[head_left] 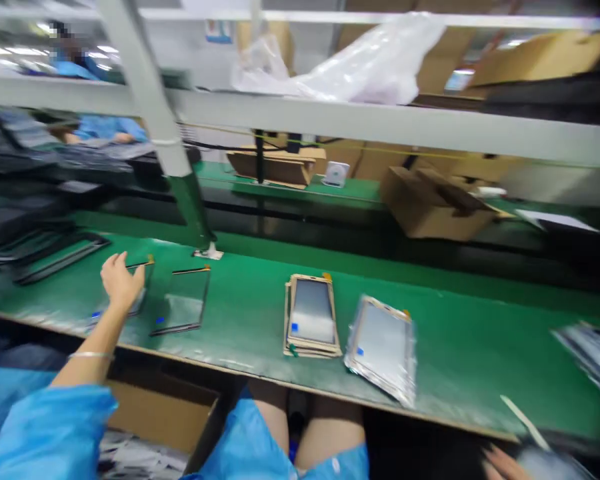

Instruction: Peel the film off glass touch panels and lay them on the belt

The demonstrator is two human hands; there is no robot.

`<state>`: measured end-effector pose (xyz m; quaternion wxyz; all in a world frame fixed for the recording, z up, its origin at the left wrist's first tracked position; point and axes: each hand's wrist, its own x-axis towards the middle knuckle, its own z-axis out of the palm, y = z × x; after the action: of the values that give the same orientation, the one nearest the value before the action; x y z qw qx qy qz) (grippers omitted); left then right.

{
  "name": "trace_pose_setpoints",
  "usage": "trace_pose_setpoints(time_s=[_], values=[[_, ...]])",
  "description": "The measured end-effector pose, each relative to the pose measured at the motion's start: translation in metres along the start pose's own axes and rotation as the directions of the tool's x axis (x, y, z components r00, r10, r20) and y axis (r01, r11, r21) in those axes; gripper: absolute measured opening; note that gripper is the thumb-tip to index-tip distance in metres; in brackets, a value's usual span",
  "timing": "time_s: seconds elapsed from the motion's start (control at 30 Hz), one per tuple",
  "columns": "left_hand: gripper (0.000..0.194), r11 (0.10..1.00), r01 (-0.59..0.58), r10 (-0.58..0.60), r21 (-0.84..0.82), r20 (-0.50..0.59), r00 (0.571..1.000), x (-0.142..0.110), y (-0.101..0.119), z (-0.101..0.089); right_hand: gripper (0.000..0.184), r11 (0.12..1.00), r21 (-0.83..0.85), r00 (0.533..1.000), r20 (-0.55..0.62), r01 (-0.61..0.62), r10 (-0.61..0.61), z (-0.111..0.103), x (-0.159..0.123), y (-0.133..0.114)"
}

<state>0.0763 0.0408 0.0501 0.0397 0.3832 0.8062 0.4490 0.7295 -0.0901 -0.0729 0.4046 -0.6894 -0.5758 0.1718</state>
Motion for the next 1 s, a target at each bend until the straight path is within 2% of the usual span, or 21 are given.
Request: trace_pose_setpoints(time_s=[0.03,0.07,0.1,0.13,0.2,0.23,0.27,0.3,0.37,0.47,0.6,0.8,1.0], values=[[0.043,0.99,-0.135,0.137,-0.028,0.07,0.988,-0.018,0.018,0.028,0.044,0.999,-0.006,0.996,-0.08,-0.037,0.036,-0.008,-0.006,0.004],[0.038,0.931,-0.352,0.364,-0.095,0.166,0.917,-0.043,0.038,0.056,0.046,0.998,0.007,0.988,-0.141,-0.066,0.066,-0.009,-0.008,0.005],[0.035,0.808,-0.553,0.589,-0.203,0.278,0.759,-0.075,0.059,0.084,0.048,0.996,0.032,0.98,-0.175,-0.086,0.09,-0.004,-0.005,0.003],[0.032,0.727,-0.622,0.684,-0.29,0.373,0.626,-0.112,0.08,0.109,0.05,0.993,0.059,0.977,-0.182,-0.102,0.111,0.006,0.002,0.001],[0.027,0.618,-0.673,0.768,-0.406,0.493,0.408,-0.19,0.12,0.152,0.051,0.987,0.092,0.979,-0.149,-0.128,0.141,0.031,0.021,-0.006],[0.027,0.577,-0.687,0.785,-0.441,0.531,0.319,-0.225,0.136,0.168,0.05,0.986,0.097,0.978,-0.146,-0.134,0.148,0.042,0.031,-0.009],[0.027,0.557,-0.696,0.784,-0.453,0.563,0.261,-0.255,0.15,0.182,0.049,0.985,0.097,0.977,-0.148,-0.14,0.153,0.05,0.038,-0.011],[0.027,0.553,-0.703,0.773,-0.447,0.59,0.233,-0.279,0.161,0.193,0.048,0.984,0.098,0.975,-0.154,-0.149,0.163,0.056,0.044,-0.012],[0.031,0.565,-0.715,0.74,-0.412,0.637,0.218,-0.311,0.176,0.209,0.046,0.978,0.107,0.966,-0.169,-0.18,0.197,0.06,0.05,-0.01],[0.039,0.594,-0.72,0.684,-0.359,0.697,0.216,-0.328,0.183,0.219,0.041,0.961,0.14,0.953,-0.158,-0.237,0.258,0.056,0.058,-0.002],[0.042,0.628,-0.714,0.612,-0.308,0.763,0.209,-0.327,0.187,0.222,0.036,0.939,0.195,0.949,-0.079,-0.284,0.304,0.053,0.077,0.004],[0.021,0.705,-0.663,0.471,-0.25,0.865,0.175,-0.302,0.212,0.237,0.036,0.879,0.273,0.918,0.047,-0.391,0.394,0.051,0.092,0.003],[0.031,0.785,-0.606,0.262,-0.132,0.956,0.131,-0.284,0.232,0.248,0.039,0.832,0.286,0.874,0.26,-0.475,0.41,0.044,0.1,0.0]])
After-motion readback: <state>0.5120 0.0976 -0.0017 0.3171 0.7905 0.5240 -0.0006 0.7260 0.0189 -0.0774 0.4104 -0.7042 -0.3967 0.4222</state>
